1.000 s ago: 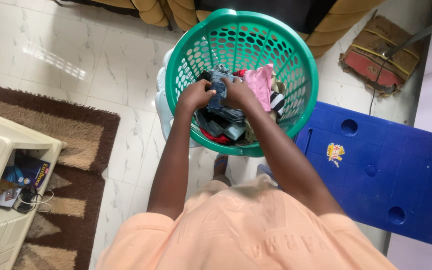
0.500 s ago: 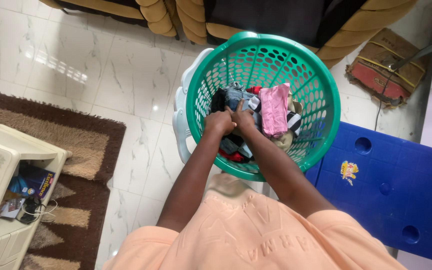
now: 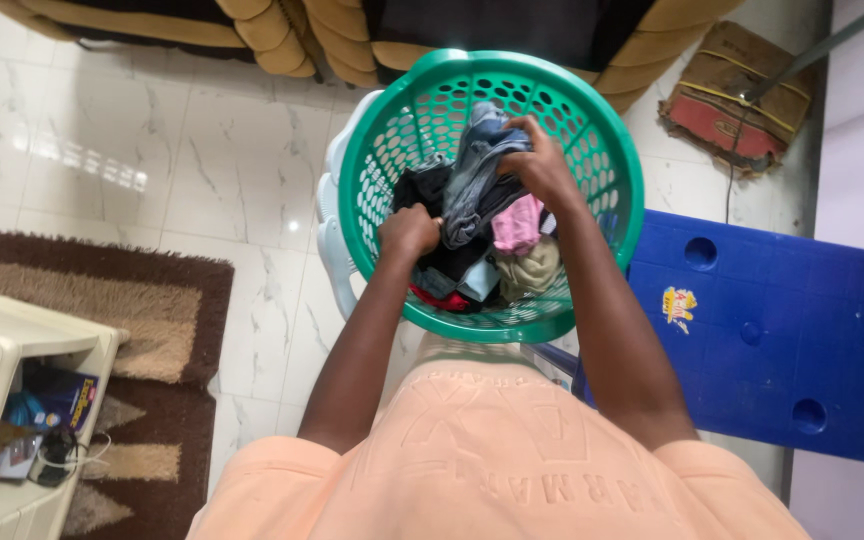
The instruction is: The person takes items of clothing from a green basket, folds a pair of jeans, a black garment, and a pink garment on a blue plastic table, and places each into a drawer.
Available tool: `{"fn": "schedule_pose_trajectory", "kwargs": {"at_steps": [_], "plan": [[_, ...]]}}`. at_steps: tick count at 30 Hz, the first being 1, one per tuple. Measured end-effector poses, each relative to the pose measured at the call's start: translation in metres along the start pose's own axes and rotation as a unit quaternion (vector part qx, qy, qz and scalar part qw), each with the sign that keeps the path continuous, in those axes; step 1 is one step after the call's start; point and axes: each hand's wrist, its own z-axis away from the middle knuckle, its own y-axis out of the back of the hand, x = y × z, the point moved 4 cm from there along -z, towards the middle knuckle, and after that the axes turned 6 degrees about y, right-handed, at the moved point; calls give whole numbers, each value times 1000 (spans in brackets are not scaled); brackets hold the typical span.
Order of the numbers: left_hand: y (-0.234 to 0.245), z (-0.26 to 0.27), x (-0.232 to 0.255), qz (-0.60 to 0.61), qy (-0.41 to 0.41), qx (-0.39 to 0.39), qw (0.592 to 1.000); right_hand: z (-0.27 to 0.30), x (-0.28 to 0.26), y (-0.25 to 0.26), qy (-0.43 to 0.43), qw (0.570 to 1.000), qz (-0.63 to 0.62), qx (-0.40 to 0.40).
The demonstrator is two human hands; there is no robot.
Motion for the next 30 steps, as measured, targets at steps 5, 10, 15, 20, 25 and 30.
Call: {"fn": "schedule_pose_trajectory", "kwargs": {"at_steps": [5, 10, 15, 20, 25, 30], "plan": [[14, 13, 10, 384, 27, -104, 917, 70, -29, 56, 75, 950, -298, 44], [28, 83, 85, 745, -131, -372, 539, 149, -37, 84, 104, 838, -535, 33], [15, 125, 139, 782, -212, -278, 515, 225, -20, 131, 133, 862, -487, 54], [-26, 167, 195, 710, -283, -209, 610, 290, 3, 188, 104, 802, -585, 58], [-98, 197, 259, 633, -283, -226, 684, 340, 90, 249, -25, 877, -425, 223], [-194, 217, 321, 574, -138, -297, 751, 393, 162, 324, -36, 897, -254, 360]]}}
